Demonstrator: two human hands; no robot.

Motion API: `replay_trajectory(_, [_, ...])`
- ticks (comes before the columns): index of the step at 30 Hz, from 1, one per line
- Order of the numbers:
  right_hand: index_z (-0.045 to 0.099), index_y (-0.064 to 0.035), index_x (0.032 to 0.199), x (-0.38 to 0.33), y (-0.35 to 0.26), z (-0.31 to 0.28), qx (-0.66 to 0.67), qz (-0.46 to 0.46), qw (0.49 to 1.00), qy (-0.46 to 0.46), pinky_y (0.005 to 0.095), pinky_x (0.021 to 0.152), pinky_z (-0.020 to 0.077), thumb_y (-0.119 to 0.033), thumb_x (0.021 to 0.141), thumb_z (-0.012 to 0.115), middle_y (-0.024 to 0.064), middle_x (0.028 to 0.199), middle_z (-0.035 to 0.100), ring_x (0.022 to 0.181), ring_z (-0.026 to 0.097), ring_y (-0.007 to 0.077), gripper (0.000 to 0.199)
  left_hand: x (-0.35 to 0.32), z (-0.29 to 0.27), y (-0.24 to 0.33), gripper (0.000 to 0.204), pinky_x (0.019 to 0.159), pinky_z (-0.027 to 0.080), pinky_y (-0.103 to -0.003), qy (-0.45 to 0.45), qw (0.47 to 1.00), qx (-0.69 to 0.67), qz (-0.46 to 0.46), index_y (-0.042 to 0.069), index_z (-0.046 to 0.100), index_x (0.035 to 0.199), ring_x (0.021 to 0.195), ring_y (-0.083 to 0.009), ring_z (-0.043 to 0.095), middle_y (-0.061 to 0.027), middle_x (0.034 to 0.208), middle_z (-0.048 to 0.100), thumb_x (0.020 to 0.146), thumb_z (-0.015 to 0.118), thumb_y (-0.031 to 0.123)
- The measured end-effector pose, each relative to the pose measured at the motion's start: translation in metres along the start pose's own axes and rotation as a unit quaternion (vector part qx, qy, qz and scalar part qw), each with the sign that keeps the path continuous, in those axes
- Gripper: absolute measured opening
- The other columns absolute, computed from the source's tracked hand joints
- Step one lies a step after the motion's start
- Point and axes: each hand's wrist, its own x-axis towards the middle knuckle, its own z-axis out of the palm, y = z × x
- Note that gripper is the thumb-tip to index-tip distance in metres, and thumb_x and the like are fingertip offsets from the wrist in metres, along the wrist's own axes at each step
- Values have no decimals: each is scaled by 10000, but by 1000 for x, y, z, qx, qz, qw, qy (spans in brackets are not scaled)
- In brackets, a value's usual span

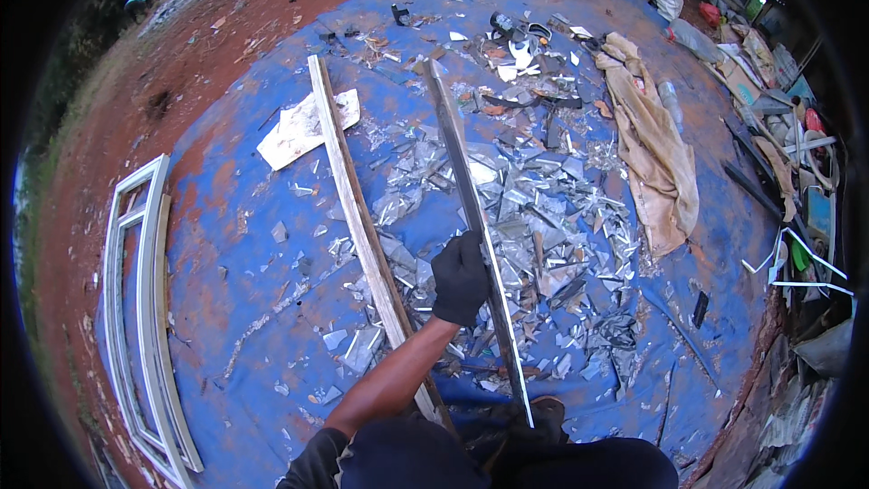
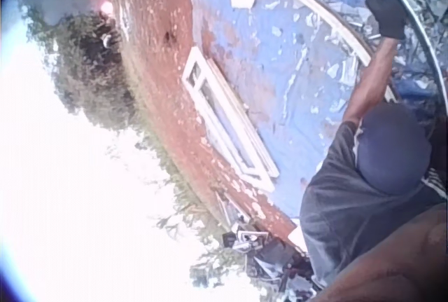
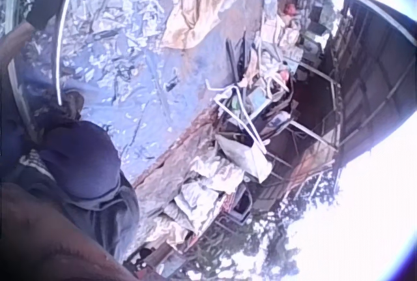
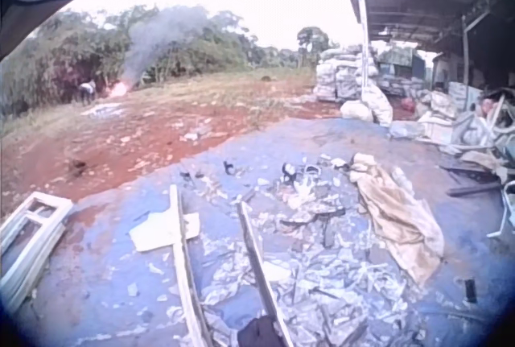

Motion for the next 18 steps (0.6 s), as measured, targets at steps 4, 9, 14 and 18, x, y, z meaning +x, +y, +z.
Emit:
replay_trajectory(4, [653,-35,1167,3,-3,1,15,8,1000,-6,292,566,433,-258,979,539,45,674,598,595,551,134,314,-6,9,0,204,506,350,-335,14,999,-16,-26,11,538,773,541,-172,458,-83,604,471,943,454,84])
replay_trajectory(9, [651,-36,1167,3,-5,0,50,30,998,-31,290,568,432,-272,983,532,40,674,597,591,546,132,322,-19,7,-4,227,511,385,-419,-8,999,-29,38,18,539,760,543,-350,513,-167,639,507,958,508,127])
replay_trajectory(14, [648,-38,1168,0,-6,-2,89,52,993,-50,287,570,431,-285,986,525,35,674,597,586,541,131,330,-3,-3,-24,245,544,428,-406,28,996,36,-71,13,580,783,554,-308,562,-138,595,538,956,543,183])
replay_trajectory(18, [646,-40,1168,-1,-19,-2,127,91,986,-58,284,572,431,-296,989,519,31,675,597,582,537,129,337,6,-21,-41,178,595,434,-373,73,986,111,103,-1,588,778,577,-218,529,-87,617,550,879,634,139])
